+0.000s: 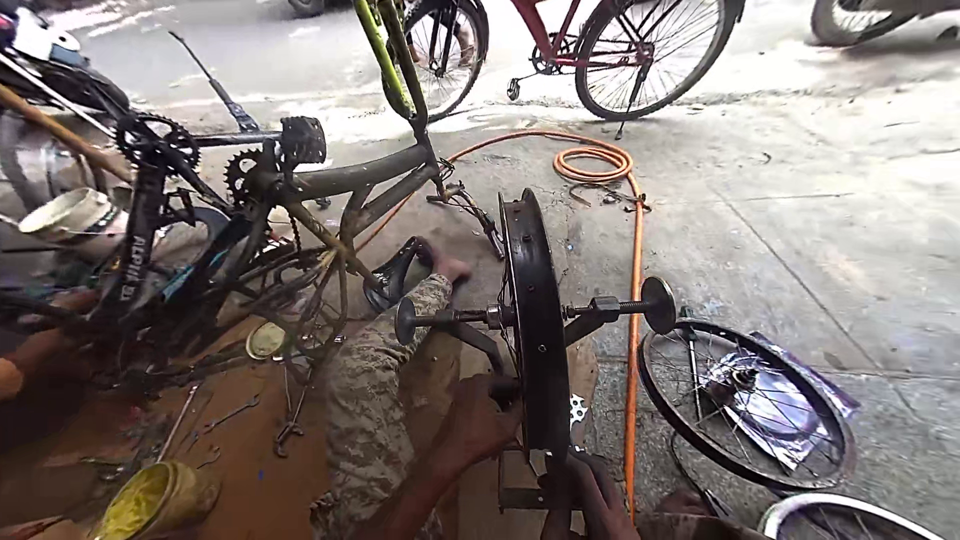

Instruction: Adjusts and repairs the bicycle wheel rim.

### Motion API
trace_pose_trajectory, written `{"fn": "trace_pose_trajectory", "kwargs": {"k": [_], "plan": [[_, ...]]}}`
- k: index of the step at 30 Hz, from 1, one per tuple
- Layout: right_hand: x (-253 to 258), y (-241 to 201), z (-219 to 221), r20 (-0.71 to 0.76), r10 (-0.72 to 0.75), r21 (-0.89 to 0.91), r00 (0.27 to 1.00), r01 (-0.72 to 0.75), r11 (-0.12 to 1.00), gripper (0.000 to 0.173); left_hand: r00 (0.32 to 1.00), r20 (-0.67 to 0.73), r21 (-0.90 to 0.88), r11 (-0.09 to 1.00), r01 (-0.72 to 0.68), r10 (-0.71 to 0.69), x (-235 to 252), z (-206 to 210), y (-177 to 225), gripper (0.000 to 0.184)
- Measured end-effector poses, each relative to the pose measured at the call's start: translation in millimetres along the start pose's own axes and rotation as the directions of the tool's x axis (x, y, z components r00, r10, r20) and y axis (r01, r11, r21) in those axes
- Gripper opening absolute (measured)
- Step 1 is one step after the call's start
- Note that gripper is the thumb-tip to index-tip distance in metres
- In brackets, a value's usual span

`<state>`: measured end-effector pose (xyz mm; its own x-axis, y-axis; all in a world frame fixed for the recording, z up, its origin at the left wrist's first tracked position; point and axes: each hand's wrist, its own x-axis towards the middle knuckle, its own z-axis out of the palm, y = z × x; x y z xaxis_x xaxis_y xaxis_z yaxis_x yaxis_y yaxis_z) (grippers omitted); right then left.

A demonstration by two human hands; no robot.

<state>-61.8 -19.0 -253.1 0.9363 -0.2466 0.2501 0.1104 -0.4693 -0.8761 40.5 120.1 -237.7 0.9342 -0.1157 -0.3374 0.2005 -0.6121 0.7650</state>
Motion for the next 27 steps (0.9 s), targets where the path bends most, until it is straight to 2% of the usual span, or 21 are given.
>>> {"fn": "trace_pose_trajectory", "kwargs": {"k": [3,6,10,12,15,17,18,22,24,27], "plan": [[0,1,3,0.009,0.003,-0.053,1.000,-0.003,0.999,0.022,0.994,-0.088,0.060,0.996,0.067,-0.061,2,1,13,0.025],[1,1,6,-0.022,-0.014,-0.076,1.000,0.012,0.997,0.020,0.981,-0.187,0.094,0.993,0.072,-0.054,6,7,14,0.022],[0,0,9,-0.056,-0.041,-0.103,0.998,0.035,0.994,0.019,0.977,-0.204,0.112,0.990,0.089,-0.065,6,11,15,0.024],[0,1,10,-0.060,-0.060,-0.105,0.996,0.053,0.993,0.018,0.986,-0.163,0.045,0.998,0.038,-0.030,7,8,6,0.026],[0,2,9,-0.059,-0.074,-0.116,0.996,0.067,0.991,0.017,0.999,0.001,-0.090,0.995,-0.049,0.049,6,-5,-8,0.026],[0,4,9,-0.049,-0.053,-0.121,0.997,0.047,0.992,0.017,0.993,0.105,-0.172,0.984,-0.038,0.056,6,-11,-18,0.031],[-1,5,10,-0.044,-0.042,-0.116,0.998,0.037,0.993,0.017,0.994,0.103,-0.194,0.981,-0.016,0.036,6,-11,-21,0.032],[2,0,9,-0.081,-0.083,-0.024,0.993,0.081,0.996,0.019,0.989,-0.124,-0.126,0.990,0.068,-0.083,6,0,-20,0.026],[6,-4,6,-0.112,-0.128,0.019,0.985,0.131,0.991,0.017,0.976,-0.204,-0.167,0.985,0.040,-0.074,4,1,-20,0.023],[10,-3,4,-0.112,-0.152,-0.011,0.982,0.151,0.988,0.013,0.963,-0.266,-0.242,0.970,-0.023,-0.044,-3,-2,-23,0.022]]}}
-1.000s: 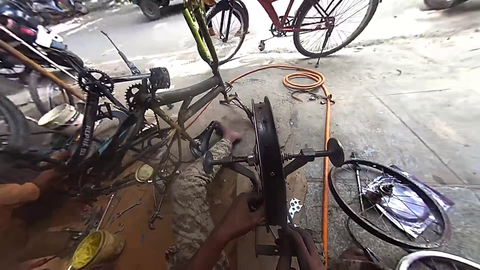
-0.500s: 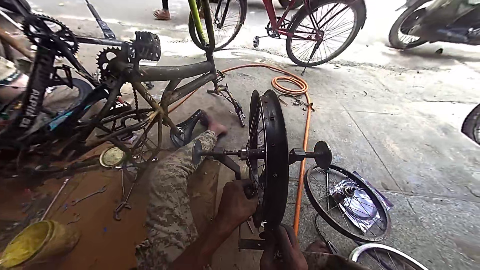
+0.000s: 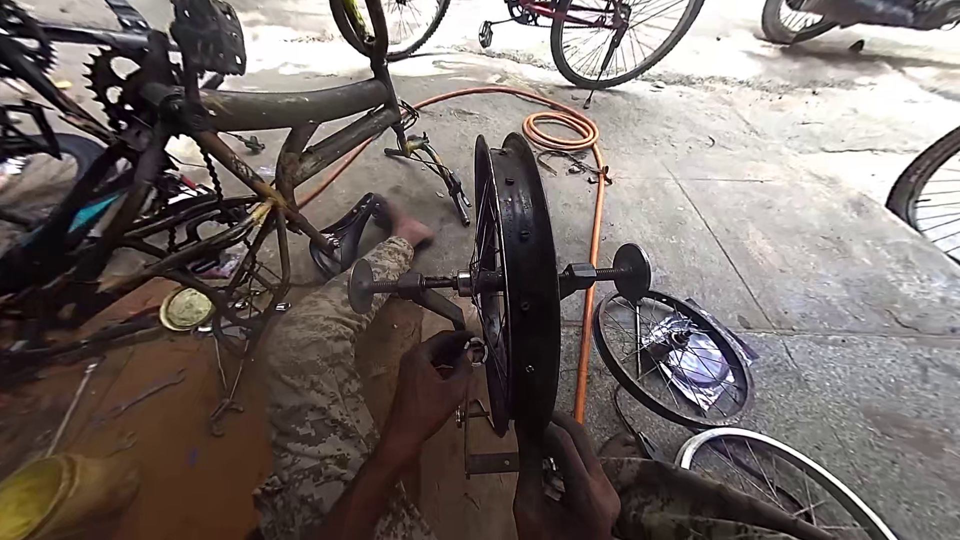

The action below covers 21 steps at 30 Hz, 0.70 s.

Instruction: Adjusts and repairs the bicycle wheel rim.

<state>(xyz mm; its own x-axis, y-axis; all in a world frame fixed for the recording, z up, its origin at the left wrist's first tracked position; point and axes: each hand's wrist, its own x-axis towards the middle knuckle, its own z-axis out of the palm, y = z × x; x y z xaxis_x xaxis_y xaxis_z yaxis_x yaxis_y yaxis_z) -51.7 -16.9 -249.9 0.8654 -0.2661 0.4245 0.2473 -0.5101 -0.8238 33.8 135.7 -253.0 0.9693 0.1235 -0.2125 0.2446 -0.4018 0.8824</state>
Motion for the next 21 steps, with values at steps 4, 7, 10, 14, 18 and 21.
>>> {"fn": "trace_pose_trajectory", "kwargs": {"k": [4,7,10,14,18,21], "plan": [[0,4,4,0.014,0.017,-0.022,1.000,-0.016,1.000,0.014,0.999,-0.025,-0.043,0.999,-0.021,0.020,-9,-5,-4,0.029],[1,1,1,0.003,0.013,0.023,1.000,-0.013,1.000,0.017,0.999,-0.037,-0.043,0.999,-0.023,0.021,-14,-7,-6,0.028],[6,-6,-2,-0.014,-0.006,0.083,1.000,0.007,0.997,0.024,0.999,-0.029,-0.055,0.997,-0.047,0.045,-16,-8,-15,0.027],[16,-12,-4,-0.032,0.023,0.143,0.999,-0.018,0.990,0.028,0.997,-0.015,-0.061,0.995,-0.073,0.073,-19,-8,-26,0.024],[20,-11,-1,-0.034,0.044,0.140,0.998,-0.038,0.989,0.013,0.999,0.015,-0.065,0.997,-0.030,0.031,-20,-11,-34,0.025],[18,-10,1,-0.044,0.030,0.133,0.999,-0.024,0.991,0.011,0.998,0.014,-0.071,0.996,-0.062,0.063,-20,-13,-38,0.024]]}}
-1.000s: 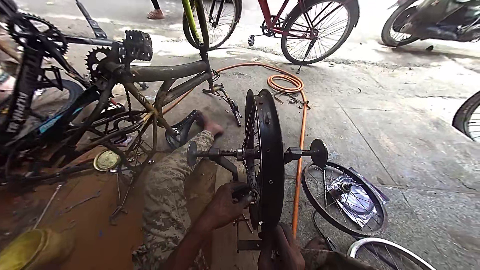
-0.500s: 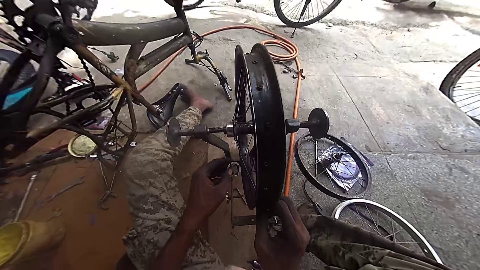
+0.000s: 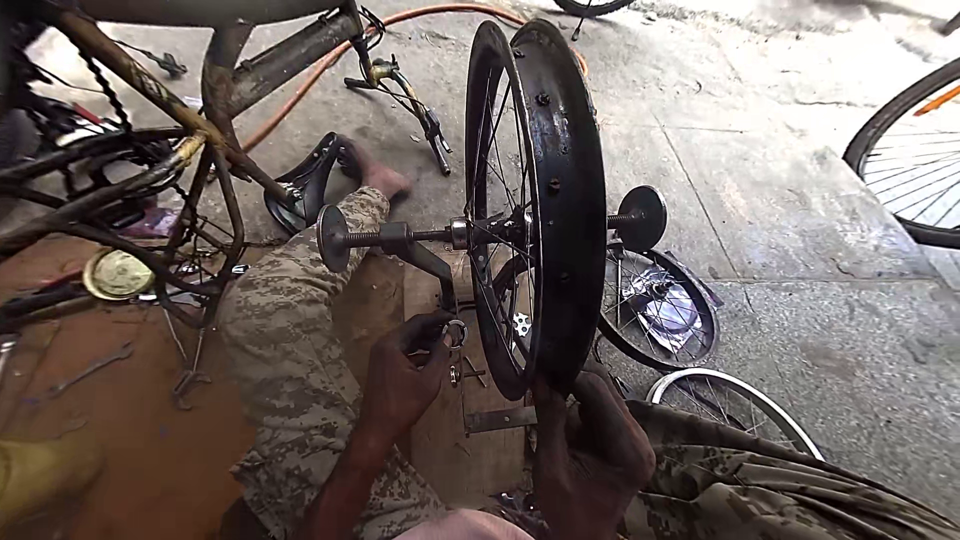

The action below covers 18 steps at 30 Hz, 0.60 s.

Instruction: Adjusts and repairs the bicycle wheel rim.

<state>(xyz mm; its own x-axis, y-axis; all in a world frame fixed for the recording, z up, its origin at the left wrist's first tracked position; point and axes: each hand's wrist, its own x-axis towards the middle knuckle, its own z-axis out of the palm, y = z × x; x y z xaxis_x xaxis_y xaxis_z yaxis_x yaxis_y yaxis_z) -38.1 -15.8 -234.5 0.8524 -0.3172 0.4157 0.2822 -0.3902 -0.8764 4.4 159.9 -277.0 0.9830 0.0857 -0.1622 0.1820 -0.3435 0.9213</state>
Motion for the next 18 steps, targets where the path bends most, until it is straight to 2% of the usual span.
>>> {"fn": "trace_pose_trajectory", "kwargs": {"k": [10,14,18], "plan": [[-6,8,-8,0.078,-0.092,-0.090,0.993,0.098,0.991,0.014,0.999,0.052,-0.051,0.999,-0.006,0.008,-5,0,13,0.028],[-10,13,-13,0.092,-0.084,-0.100,0.992,0.093,0.991,0.014,0.993,0.116,-0.078,0.997,0.006,0.003,-7,4,24,0.024],[-10,12,-12,0.077,-0.069,-0.081,0.995,0.076,0.994,0.017,0.981,0.179,-0.146,0.988,-0.044,0.070,-7,8,30,0.024]]}}
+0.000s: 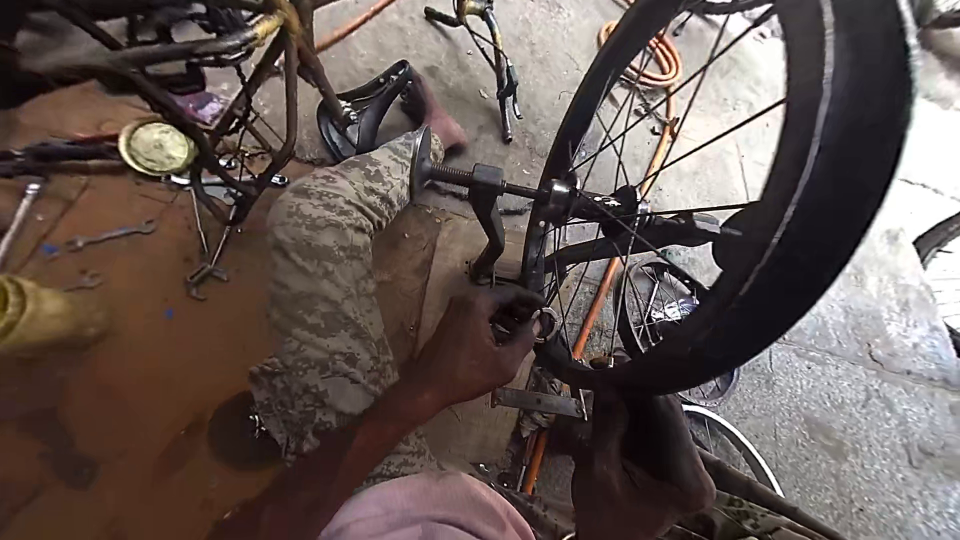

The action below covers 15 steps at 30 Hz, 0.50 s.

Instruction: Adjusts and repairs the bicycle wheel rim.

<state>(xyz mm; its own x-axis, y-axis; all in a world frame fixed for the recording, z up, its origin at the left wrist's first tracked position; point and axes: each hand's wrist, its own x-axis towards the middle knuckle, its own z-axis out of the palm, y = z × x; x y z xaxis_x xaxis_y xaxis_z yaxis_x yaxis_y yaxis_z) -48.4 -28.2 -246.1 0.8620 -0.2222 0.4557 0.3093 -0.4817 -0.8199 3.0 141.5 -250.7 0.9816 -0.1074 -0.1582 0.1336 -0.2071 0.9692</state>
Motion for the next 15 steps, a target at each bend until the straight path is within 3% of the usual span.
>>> {"fn": "trace_pose_trajectory", "kwargs": {"k": [9,15], "plan": [[-0.3,1.8,6.3,-0.010,-0.046,-0.051,0.999,0.046,0.998,0.018,0.993,0.113,-0.224,0.973,0.054,-0.029,5.5,-4.6,-2.1,0.022],[-2.7,0.2,5.7,-0.013,0.007,-0.048,1.000,-0.008,0.999,0.014,0.986,0.150,-0.324,0.939,0.118,-0.072,3.7,-6.4,4.9,0.026]]}}
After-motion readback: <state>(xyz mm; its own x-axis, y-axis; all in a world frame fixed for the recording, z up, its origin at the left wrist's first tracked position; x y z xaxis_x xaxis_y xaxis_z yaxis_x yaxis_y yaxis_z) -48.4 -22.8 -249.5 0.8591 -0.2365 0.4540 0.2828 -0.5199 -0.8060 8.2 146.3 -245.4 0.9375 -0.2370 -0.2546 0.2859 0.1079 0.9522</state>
